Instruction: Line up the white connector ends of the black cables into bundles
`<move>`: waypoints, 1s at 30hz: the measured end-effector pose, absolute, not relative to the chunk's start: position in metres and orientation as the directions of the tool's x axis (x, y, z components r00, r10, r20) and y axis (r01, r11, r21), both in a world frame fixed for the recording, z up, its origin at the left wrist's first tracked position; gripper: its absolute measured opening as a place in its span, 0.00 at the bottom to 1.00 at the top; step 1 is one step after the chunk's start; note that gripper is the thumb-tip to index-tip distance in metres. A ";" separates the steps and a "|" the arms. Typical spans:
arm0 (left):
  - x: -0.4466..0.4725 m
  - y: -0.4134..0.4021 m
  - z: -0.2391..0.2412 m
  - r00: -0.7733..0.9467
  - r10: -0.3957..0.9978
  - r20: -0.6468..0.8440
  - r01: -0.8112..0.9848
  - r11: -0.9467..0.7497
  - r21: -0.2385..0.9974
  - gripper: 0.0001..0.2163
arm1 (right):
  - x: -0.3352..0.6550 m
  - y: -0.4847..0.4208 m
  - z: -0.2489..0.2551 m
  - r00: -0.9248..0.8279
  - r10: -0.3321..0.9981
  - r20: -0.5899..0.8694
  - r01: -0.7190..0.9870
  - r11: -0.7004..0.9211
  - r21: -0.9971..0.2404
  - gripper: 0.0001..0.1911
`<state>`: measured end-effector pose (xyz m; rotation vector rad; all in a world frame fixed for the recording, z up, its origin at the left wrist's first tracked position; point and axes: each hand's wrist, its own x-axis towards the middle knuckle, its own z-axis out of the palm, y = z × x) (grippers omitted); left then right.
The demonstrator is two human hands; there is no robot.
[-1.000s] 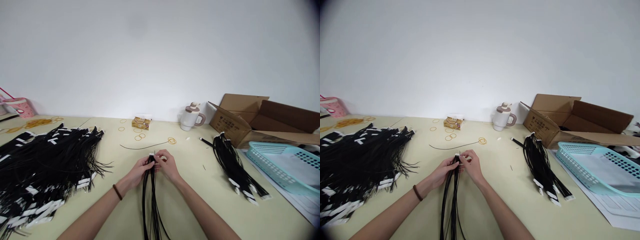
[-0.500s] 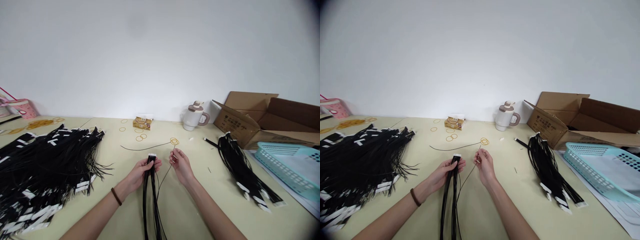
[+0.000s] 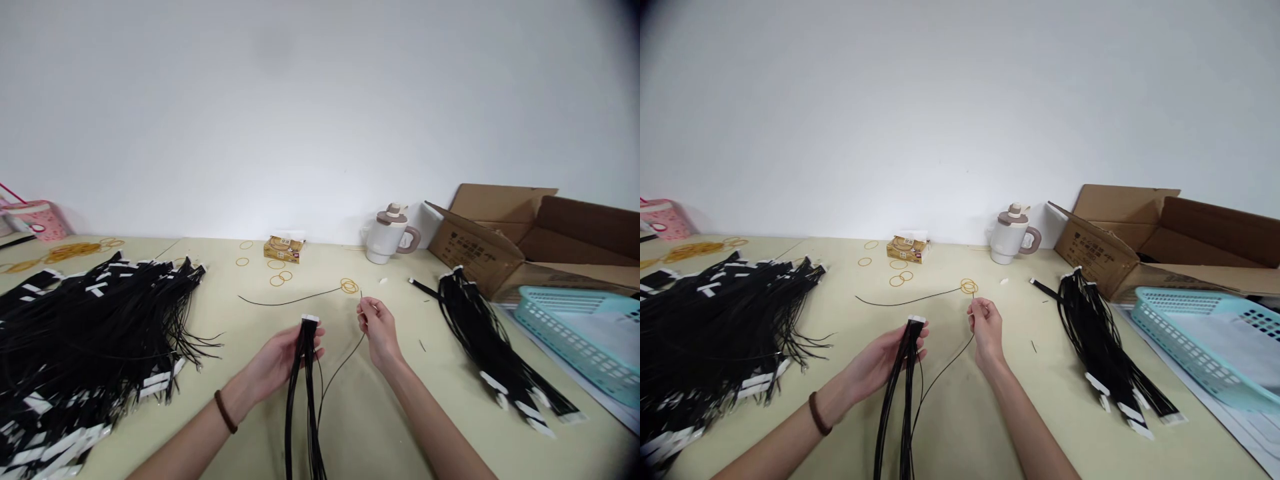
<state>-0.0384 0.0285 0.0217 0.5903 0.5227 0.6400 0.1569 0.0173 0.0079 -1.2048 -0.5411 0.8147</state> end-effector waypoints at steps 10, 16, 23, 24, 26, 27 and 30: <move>-0.034 0.022 0.019 0.593 0.759 -0.270 -0.404 0.569 0.716 0.15 | 0.150 0.013 0.011 0.550 0.833 -0.058 -0.240 0.091 -0.967 0.19; -0.031 0.021 0.014 0.378 0.886 -0.268 -0.347 0.404 0.846 0.19 | 0.144 0.013 0.005 0.506 0.861 -0.047 -0.240 0.088 -0.967 0.20; -0.030 0.020 0.014 0.278 0.950 -0.144 -0.293 0.226 0.929 0.16 | 0.138 0.011 0.004 0.477 0.878 -0.038 -0.234 0.085 -0.968 0.19; -0.030 0.021 0.013 0.267 0.953 -0.142 -0.290 0.220 0.931 0.16 | 0.138 0.011 0.004 0.475 0.879 -0.035 -0.233 0.087 -0.969 0.19; -0.030 0.021 0.012 0.250 0.958 -0.142 -0.289 0.214 0.933 0.16 | 0.137 0.010 0.005 0.472 0.881 -0.033 -0.233 0.088 -0.968 0.18; -0.030 0.021 0.012 0.244 0.960 -0.139 -0.290 0.209 0.934 0.16 | 0.137 0.010 0.005 0.471 0.882 -0.033 -0.234 0.088 -0.968 0.18; -0.030 0.021 0.011 0.229 0.965 -0.128 -0.290 0.193 0.937 0.16 | 0.138 0.011 0.005 0.468 0.883 -0.035 -0.233 0.086 -0.969 0.19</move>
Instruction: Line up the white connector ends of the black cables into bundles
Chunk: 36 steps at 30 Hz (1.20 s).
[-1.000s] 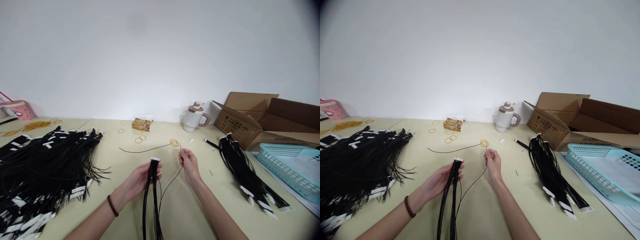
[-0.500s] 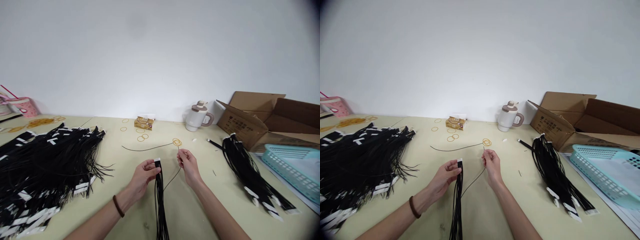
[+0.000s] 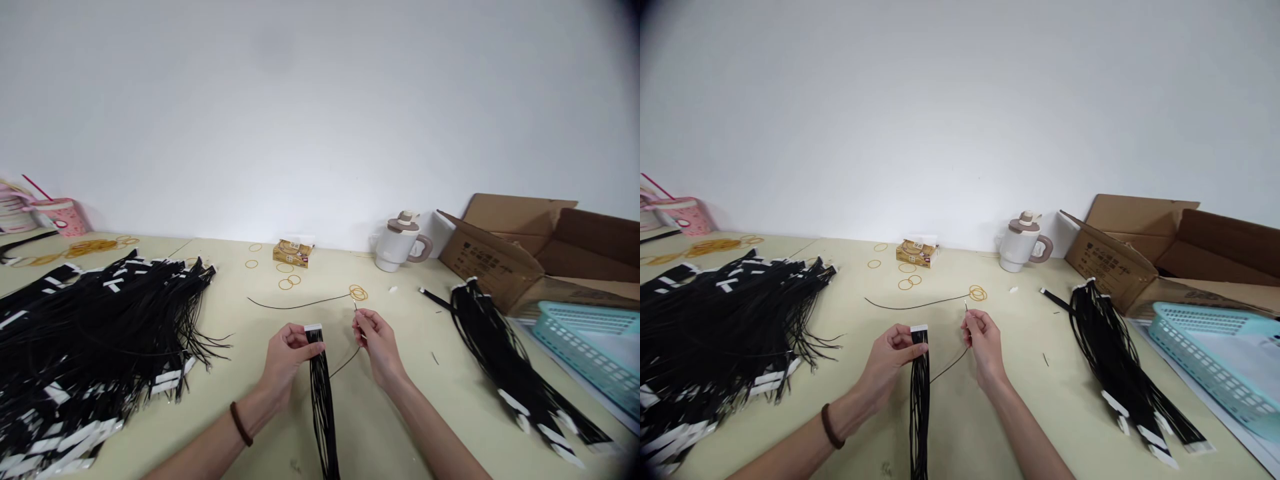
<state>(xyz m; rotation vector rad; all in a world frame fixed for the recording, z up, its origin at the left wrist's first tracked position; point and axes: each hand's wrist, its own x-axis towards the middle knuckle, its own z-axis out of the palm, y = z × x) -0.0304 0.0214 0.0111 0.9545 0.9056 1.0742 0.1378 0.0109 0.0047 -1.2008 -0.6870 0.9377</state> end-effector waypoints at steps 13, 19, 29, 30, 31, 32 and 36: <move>-0.031 0.020 0.014 0.200 0.974 -0.101 -0.288 0.157 0.945 0.15 | 0.099 -0.005 0.001 0.186 0.977 0.100 -0.023 0.106 -0.994 0.20; -0.031 0.022 0.012 0.208 0.977 -0.038 -0.286 0.098 0.953 0.14 | 0.096 -0.008 0.000 0.115 0.971 0.207 0.142 0.191 -0.971 0.15; -0.029 0.023 0.012 0.301 0.945 -0.125 -0.309 0.220 0.925 0.14 | 0.103 -0.004 0.000 0.160 0.984 0.084 -0.030 0.090 -0.996 0.16; -0.029 0.023 0.012 0.308 0.942 -0.130 -0.311 0.229 0.922 0.14 | 0.103 -0.004 0.000 0.162 0.984 0.080 -0.034 0.087 -0.996 0.16; -0.029 0.023 0.012 0.313 0.941 -0.132 -0.314 0.234 0.920 0.13 | 0.103 -0.005 0.001 0.162 0.984 0.078 -0.035 0.085 -0.996 0.16; -0.029 0.023 0.012 0.314 0.940 -0.132 -0.315 0.235 0.920 0.13 | 0.103 -0.005 0.002 0.163 0.984 0.075 -0.035 0.082 -0.996 0.16; -0.030 0.025 0.012 0.309 0.945 -0.108 -0.298 0.204 0.933 0.12 | 0.102 -0.007 0.004 0.171 0.983 0.062 -0.033 0.069 -0.997 0.16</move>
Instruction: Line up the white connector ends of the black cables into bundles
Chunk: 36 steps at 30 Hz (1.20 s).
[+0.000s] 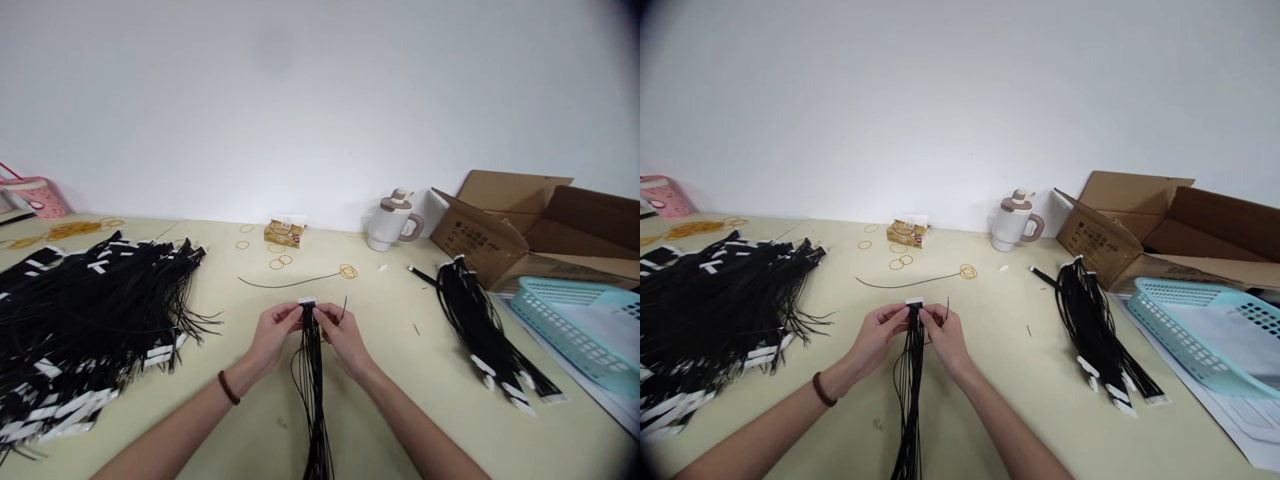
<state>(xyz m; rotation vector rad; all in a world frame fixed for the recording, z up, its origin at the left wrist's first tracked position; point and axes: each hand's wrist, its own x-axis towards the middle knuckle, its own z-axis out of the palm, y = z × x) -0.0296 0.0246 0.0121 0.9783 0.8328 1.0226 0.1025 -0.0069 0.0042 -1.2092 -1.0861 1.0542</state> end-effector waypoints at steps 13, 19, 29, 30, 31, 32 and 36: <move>-0.030 0.027 0.012 0.274 0.959 -0.071 -0.225 0.136 0.965 0.10 | 0.104 -0.008 0.003 0.150 0.986 0.069 -0.029 0.074 -0.997 0.15; -0.029 0.028 0.012 0.271 0.959 -0.082 -0.233 0.147 0.961 0.09 | 0.102 -0.010 0.005 0.141 0.988 0.059 -0.006 0.060 -0.998 0.16; -0.029 0.027 0.008 0.282 0.956 -0.081 -0.186 0.138 0.973 0.12 | 0.104 -0.008 0.002 0.175 0.982 0.075 -0.003 0.077 -0.997 0.13; -0.030 0.027 0.007 0.258 0.964 -0.066 -0.145 0.106 0.984 0.12 | 0.105 -0.008 0.001 0.195 0.978 0.077 0.004 0.078 -0.997 0.12; -0.030 0.027 0.007 0.238 0.970 -0.043 -0.101 0.069 0.993 0.12 | 0.105 -0.007 0.000 0.215 0.973 0.080 0.011 0.080 -0.997 0.12; -0.031 0.027 0.007 0.230 0.973 -0.015 -0.060 0.030 0.998 0.13 | 0.105 -0.007 0.000 0.232 0.969 0.086 0.017 0.084 -0.996 0.12; -0.031 0.024 0.010 0.330 0.944 0.023 -0.005 -0.023 1.000 0.14 | 0.105 -0.008 0.000 0.227 0.967 0.114 0.000 0.117 -0.993 0.12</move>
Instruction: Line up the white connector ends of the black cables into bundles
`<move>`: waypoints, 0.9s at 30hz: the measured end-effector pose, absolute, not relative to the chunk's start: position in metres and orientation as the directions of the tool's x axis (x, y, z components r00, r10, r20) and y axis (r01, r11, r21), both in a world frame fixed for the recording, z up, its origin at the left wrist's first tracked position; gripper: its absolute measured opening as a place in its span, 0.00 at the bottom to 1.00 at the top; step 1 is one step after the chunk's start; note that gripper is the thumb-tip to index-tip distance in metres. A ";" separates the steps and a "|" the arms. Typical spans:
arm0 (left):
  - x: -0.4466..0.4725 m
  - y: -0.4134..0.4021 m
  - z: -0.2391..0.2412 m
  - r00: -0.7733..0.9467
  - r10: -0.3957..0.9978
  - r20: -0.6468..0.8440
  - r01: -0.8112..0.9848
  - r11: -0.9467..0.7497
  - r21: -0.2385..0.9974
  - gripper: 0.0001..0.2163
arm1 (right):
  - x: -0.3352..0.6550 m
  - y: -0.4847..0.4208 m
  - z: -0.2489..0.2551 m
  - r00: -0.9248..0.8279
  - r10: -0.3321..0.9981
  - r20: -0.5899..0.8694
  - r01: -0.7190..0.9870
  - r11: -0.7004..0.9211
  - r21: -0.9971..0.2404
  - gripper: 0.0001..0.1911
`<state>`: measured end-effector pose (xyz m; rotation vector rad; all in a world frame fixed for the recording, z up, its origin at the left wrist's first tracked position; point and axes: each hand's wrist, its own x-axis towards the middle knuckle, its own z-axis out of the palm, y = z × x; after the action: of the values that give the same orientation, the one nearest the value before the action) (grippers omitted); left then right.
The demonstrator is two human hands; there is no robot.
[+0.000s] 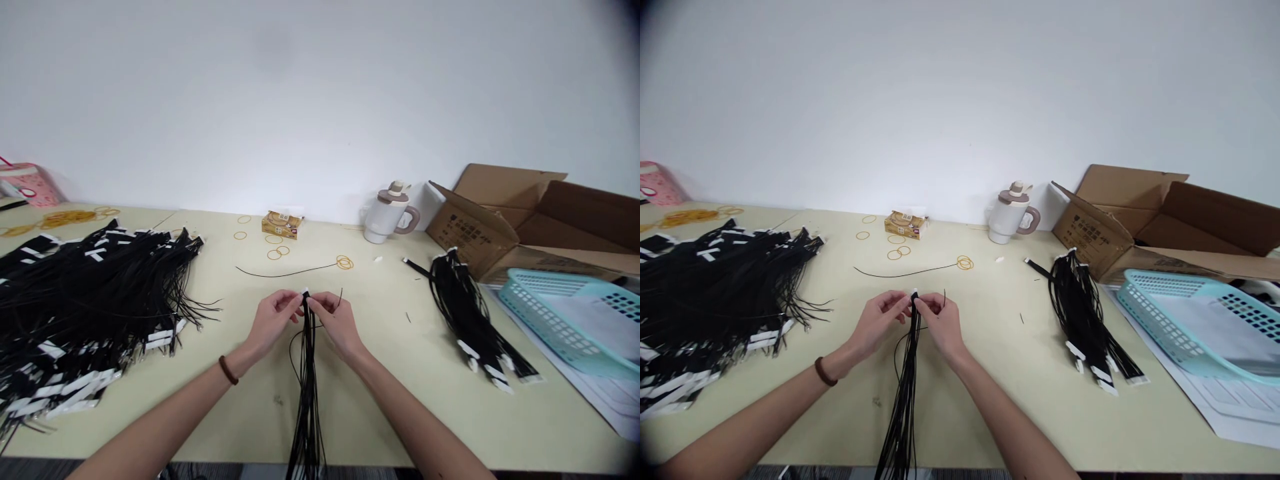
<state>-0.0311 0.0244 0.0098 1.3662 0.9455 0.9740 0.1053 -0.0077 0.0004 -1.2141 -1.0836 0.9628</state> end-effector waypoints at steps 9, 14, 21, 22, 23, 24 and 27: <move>-0.030 0.022 0.005 0.505 0.861 -0.058 -0.191 0.177 0.965 0.16 | 0.104 -0.011 0.013 0.181 0.982 0.059 -0.126 0.083 -0.989 0.14; -0.032 0.027 0.006 0.505 0.849 -0.154 -0.278 0.329 0.902 0.16 | 0.115 -0.008 0.018 0.329 0.944 0.035 -0.229 0.116 -0.966 0.16; -0.033 0.029 0.010 0.480 0.857 -0.186 -0.331 0.374 0.866 0.16 | 0.127 -0.001 0.012 0.465 0.883 -0.063 -0.295 0.088 -0.951 0.18; -0.033 0.029 0.010 0.480 0.857 -0.189 -0.334 0.377 0.864 0.16 | 0.127 0.000 0.012 0.487 0.870 -0.075 -0.299 0.086 -0.951 0.19; -0.034 0.029 0.010 0.478 0.857 -0.191 -0.338 0.380 0.861 0.16 | 0.128 0.001 0.011 0.503 0.860 -0.081 -0.302 0.087 -0.949 0.20; -0.034 0.029 0.010 0.477 0.858 -0.192 -0.341 0.382 0.859 0.16 | 0.128 0.001 0.010 0.516 0.853 -0.081 -0.304 0.094 -0.948 0.21; -0.035 0.030 0.008 0.490 0.850 -0.191 -0.346 0.391 0.853 0.15 | 0.131 0.003 0.009 0.533 0.846 -0.028 -0.289 0.151 -0.945 0.20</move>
<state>-0.0345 0.0301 0.0080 0.8492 0.6990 0.8435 0.1311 0.0032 0.0089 -1.1411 -0.6013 0.8887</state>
